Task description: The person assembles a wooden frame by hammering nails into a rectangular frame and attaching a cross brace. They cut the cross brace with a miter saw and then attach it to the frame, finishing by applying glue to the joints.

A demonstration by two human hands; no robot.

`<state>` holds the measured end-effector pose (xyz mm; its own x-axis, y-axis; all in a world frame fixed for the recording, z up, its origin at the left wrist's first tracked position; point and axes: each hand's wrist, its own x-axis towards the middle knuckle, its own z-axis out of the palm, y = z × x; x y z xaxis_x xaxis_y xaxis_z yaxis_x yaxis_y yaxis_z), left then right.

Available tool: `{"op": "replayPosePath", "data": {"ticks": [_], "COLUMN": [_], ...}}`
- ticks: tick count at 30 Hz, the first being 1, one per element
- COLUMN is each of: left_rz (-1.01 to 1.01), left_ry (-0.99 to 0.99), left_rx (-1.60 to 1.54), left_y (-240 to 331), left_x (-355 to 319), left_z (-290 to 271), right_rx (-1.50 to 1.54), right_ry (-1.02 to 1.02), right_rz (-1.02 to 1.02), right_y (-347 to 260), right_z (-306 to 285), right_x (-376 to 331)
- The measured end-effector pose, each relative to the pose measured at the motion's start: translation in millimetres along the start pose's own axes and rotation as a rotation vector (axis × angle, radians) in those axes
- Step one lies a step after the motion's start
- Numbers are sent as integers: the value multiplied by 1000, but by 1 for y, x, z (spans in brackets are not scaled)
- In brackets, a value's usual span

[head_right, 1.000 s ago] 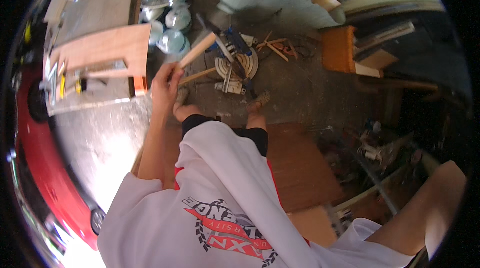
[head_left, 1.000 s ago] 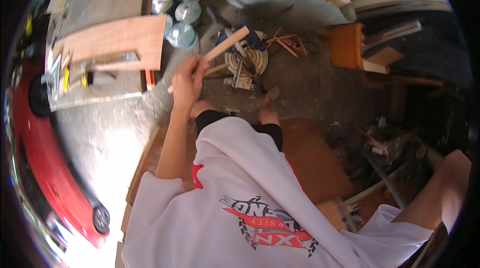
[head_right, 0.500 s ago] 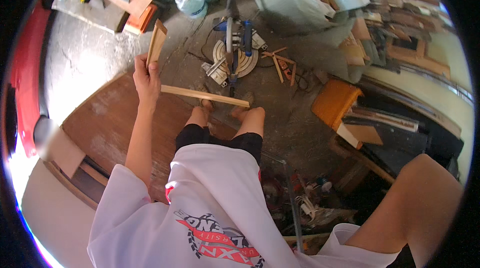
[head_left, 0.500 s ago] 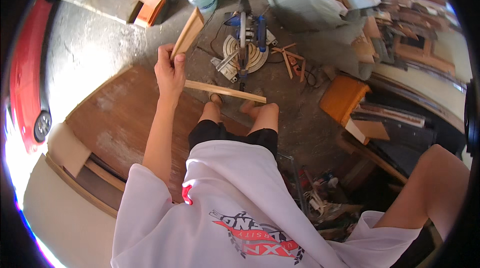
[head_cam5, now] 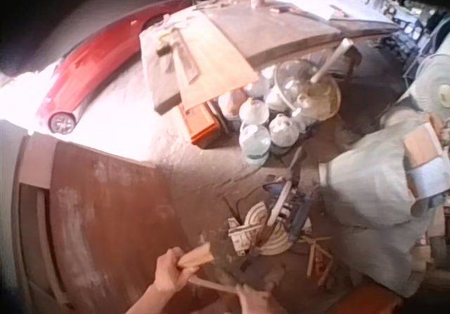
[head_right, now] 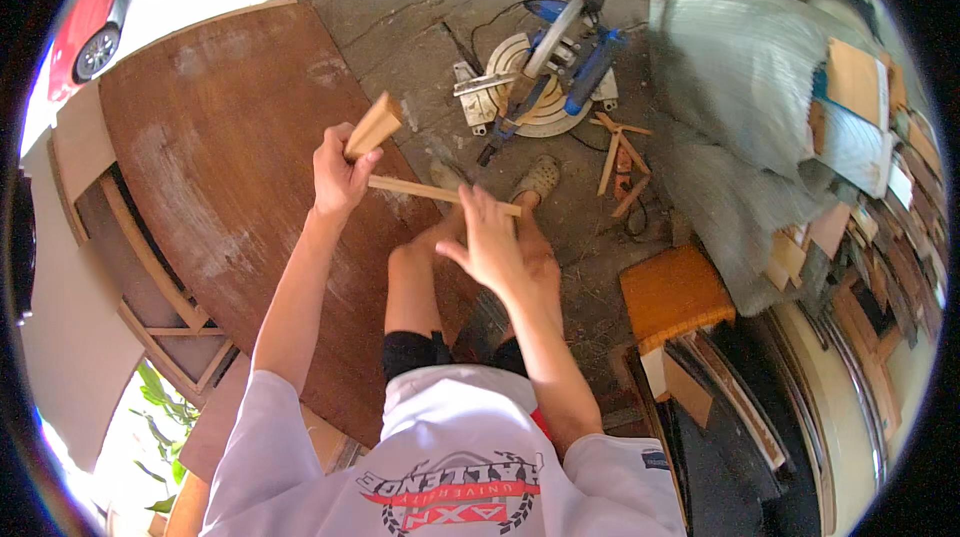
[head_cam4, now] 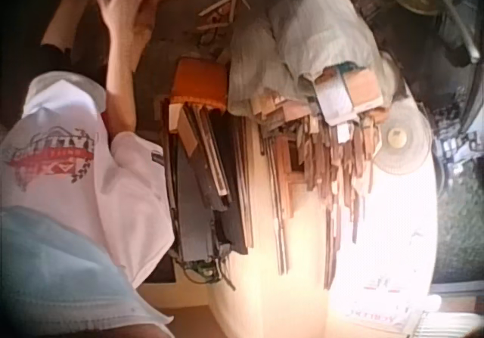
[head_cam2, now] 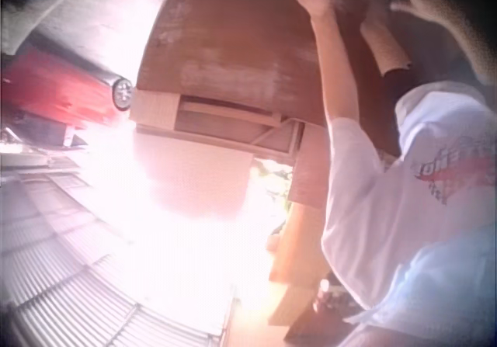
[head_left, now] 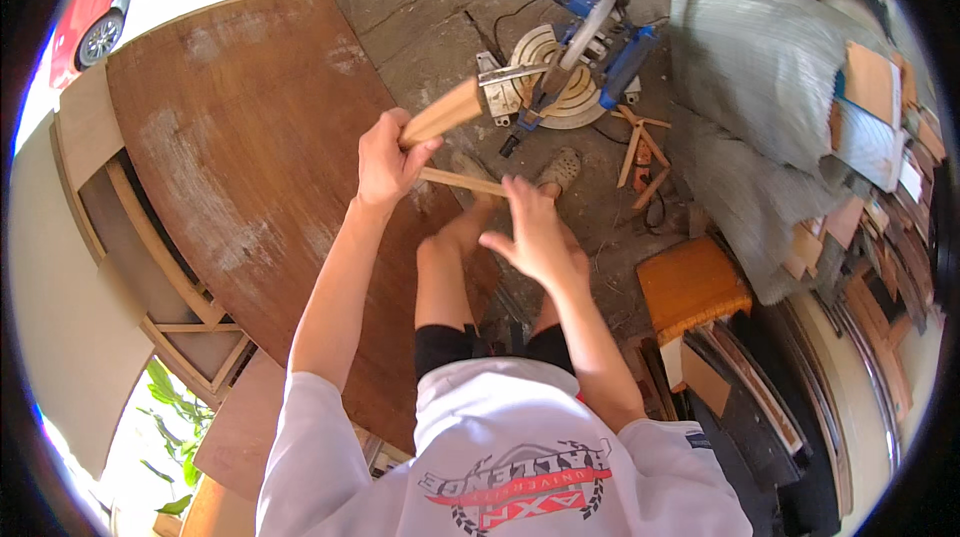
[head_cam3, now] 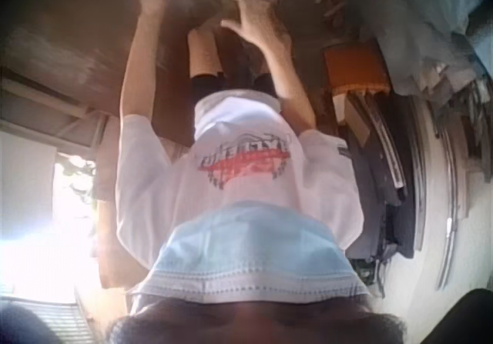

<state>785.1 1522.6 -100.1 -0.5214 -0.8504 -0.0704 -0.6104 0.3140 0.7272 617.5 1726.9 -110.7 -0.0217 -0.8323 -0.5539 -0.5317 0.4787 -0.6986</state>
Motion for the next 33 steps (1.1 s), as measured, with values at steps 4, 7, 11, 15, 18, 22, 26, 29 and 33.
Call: {"op": "replayPosePath", "data": {"ticks": [4, 7, 11, 15, 18, 22, 26, 29, 33], "left_rz": [91, 85, 37, 191, 299, 355, 556, 714, 813], "left_ry": [-80, -161, -168, -173, -247, -450, -446, -267, -241], "left_rx": [61, 73, -11, 86, 191, 434, 645, 681, 749], "left_y": [-43, -94, -160, -210, -244, -290, -329, -344, -352], "left_x": [-17, -35, -61, -77, -64, -29, 10, 27, 57], "left_z": [24, 70, 169, 266, 324, 380, 417, 428, 432], "right_rx": [-72, 62, -48, -21, 80, 235, 371, 490, 685], "right_ry": [22, 32, -64, -101, -107, -192, -195, -177, -172], "right_rz": [-23, 45, 200, 332, 332, 353, 319, 314, 251], "right_y": [57, 112, 193, 264, 310, 350, 369, 367, 367], "right_z": [113, 180, 265, 328, 358, 379, 392, 405, 413], "right_x": [22, 39, 55, 63, 94, 139, 180, 202, 230]}}
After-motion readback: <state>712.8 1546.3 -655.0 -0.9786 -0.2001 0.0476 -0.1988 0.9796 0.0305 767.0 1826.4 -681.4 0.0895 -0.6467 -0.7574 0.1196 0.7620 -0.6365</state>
